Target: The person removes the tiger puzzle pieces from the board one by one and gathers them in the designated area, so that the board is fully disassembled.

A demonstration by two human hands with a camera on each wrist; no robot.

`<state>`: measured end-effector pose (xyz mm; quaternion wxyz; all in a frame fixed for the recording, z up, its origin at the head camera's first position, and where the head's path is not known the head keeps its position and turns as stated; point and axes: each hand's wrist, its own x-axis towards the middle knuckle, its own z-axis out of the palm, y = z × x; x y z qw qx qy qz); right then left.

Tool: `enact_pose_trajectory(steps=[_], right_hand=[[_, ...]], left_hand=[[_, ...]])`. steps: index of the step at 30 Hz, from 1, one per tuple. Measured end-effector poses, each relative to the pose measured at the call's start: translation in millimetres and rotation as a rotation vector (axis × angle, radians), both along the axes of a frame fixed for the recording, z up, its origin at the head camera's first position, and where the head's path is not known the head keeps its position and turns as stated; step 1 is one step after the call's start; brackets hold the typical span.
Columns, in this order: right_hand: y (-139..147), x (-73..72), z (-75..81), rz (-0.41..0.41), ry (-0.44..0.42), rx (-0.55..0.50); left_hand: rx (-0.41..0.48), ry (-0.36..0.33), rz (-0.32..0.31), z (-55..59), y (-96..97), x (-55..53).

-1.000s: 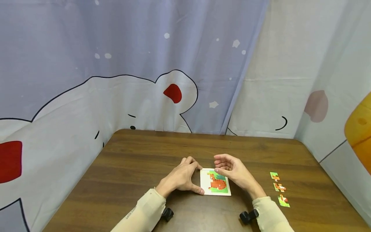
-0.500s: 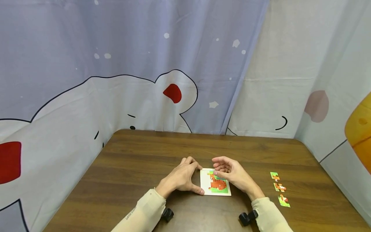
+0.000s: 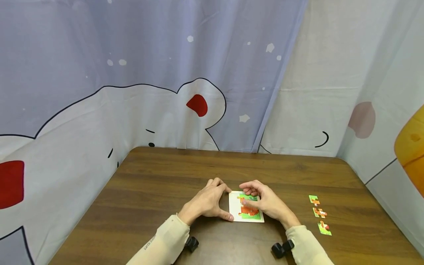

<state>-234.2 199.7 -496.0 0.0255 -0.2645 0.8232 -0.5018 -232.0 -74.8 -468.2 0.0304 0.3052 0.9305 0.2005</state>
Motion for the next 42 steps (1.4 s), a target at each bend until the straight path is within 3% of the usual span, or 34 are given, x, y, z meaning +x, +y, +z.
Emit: enact_pose_trajectory(steps=[5, 15, 33, 42], right_hand=[[0.9, 0.3, -3.1, 0.009, 0.062, 0.028], [3.0, -0.3, -3.4, 0.001, 0.090, 0.091], [2.2, -2.3, -0.3, -0.019, 0.054, 0.204], [-2.5, -1.3, 1.9, 0.007, 0.022, 0.213]], left_hand=[[-0.003, 0.001, -0.001, -0.1, 0.0, -0.3], [0.005, 0.004, 0.001, 0.3, -0.1, 0.0], [0.005, -0.005, 0.001, 0.1, 1.9, -0.4], [0.005, -0.002, 0.002, -0.9, 0.8, -1.0]])
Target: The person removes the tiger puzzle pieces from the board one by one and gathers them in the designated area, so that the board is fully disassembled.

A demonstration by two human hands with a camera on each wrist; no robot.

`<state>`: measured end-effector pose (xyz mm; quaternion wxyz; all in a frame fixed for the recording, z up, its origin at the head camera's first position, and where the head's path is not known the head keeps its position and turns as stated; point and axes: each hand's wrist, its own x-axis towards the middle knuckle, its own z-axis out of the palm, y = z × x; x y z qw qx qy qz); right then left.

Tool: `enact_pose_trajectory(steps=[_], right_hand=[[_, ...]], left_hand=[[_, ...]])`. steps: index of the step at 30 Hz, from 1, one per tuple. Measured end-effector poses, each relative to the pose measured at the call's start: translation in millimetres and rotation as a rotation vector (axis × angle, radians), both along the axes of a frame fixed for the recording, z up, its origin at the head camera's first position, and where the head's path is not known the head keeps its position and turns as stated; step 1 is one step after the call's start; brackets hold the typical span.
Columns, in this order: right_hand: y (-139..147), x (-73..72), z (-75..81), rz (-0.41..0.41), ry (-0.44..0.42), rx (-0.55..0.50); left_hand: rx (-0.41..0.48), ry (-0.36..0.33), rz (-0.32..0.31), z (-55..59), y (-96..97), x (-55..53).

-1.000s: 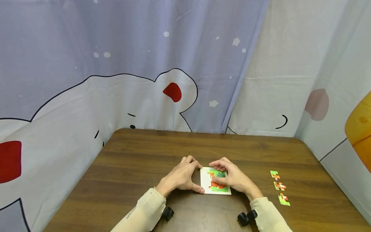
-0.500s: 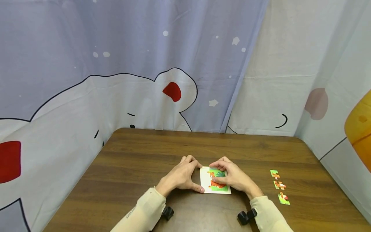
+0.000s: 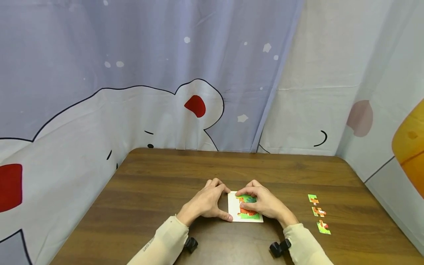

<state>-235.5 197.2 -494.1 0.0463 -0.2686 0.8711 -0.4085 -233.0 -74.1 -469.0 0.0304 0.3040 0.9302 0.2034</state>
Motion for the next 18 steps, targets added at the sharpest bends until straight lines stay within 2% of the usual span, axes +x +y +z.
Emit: enact_pose_trajectory(steps=[11, 18], right_hand=[[-3.2, 4.1, 7.1, 0.005, -0.040, 0.003], [-4.6, 1.6, 8.0, 0.013, -0.042, 0.049]], left_hand=[[0.005, 0.000, -0.001, -0.3, -0.3, 0.0], [0.009, -0.004, 0.003, 1.2, -0.2, 0.7]])
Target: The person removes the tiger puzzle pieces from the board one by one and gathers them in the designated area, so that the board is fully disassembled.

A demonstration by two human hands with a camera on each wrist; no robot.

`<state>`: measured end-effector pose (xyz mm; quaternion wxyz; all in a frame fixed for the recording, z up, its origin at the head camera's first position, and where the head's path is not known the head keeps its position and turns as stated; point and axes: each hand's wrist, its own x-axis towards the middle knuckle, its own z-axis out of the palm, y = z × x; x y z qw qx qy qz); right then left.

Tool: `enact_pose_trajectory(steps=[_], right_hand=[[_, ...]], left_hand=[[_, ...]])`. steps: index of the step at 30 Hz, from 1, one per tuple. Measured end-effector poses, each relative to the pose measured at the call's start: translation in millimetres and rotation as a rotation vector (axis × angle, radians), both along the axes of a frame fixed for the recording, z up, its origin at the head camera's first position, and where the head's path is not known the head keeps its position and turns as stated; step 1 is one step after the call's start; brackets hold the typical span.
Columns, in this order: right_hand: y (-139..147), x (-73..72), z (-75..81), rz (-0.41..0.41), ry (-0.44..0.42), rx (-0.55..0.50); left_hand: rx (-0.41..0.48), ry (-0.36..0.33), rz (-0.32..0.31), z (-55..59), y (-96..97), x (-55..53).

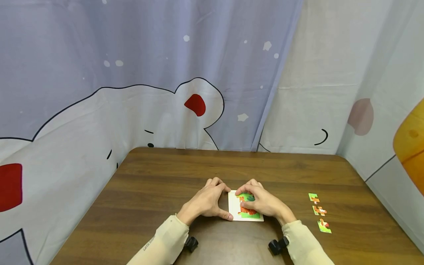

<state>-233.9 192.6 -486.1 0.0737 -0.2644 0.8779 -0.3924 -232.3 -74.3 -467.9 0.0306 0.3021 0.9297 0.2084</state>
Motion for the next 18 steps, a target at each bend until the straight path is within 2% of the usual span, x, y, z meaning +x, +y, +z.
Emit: enact_pose_trajectory(steps=[11, 18], right_hand=[[-7.3, 0.6, 4.3, -0.022, 0.006, 0.068], [-1.1, 0.7, -2.1, -0.020, 0.035, -0.014]], left_hand=[[0.013, -0.005, -0.009, 0.6, 2.0, -0.8], [0.015, -0.008, -0.005, -1.2, 0.5, -0.5]])
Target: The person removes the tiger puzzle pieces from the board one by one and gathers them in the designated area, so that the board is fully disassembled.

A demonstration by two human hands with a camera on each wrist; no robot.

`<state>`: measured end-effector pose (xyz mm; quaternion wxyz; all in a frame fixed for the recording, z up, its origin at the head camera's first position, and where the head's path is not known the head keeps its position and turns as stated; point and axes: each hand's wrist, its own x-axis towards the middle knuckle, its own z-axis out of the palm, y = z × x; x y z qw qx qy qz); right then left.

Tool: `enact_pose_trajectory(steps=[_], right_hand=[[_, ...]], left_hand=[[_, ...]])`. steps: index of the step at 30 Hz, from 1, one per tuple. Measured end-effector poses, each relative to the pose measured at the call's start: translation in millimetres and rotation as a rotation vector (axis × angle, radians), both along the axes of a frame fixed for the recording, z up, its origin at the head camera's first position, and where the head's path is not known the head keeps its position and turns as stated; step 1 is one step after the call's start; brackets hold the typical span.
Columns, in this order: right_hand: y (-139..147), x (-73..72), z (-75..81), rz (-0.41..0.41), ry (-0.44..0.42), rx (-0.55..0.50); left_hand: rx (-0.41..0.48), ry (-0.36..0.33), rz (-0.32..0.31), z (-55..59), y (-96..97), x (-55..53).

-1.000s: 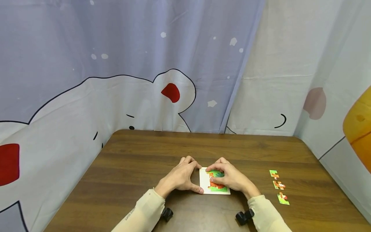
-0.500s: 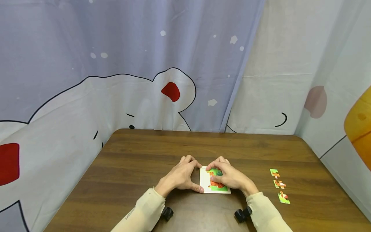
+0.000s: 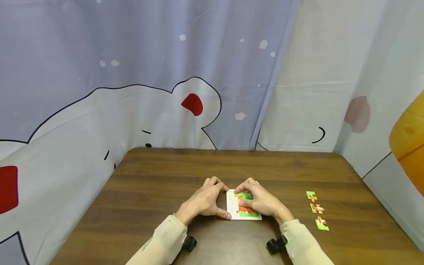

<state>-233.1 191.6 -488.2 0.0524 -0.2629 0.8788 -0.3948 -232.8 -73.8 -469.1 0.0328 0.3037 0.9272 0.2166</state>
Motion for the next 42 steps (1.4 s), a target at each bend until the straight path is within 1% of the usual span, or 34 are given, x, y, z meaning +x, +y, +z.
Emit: enact_pose_trajectory(steps=[4, 7, 14, 23, 28, 37, 42], right_hand=[[7.5, -0.4, -1.7, 0.005, 0.005, -0.077], [14.9, 0.4, -1.3, -0.005, -0.002, -0.095], [26.5, 1.1, 0.1, -0.005, 0.031, -0.077], [12.8, -1.6, 1.0, 0.020, 0.070, -0.037], [6.1, -3.3, -0.7, 0.041, 0.039, -0.017], [6.0, -7.4, -0.1, 0.044, 0.006, -0.020], [1.1, -6.4, 0.5, 0.027, -0.002, 0.030]], left_hand=[[-0.002, -0.006, 0.006, -0.2, -0.9, 0.4], [-0.007, -0.007, 0.002, -0.2, -0.3, 0.6], [-0.009, 0.002, 0.002, 1.5, -0.7, -0.7], [-0.007, 0.003, 0.001, 0.9, -2.0, -1.8], [-0.013, -0.001, -0.008, 1.9, -0.5, -1.2], [-0.005, -0.001, -0.003, 3.5, 0.3, -1.0], [-0.009, 0.000, -0.004, 2.4, 1.1, -0.5]])
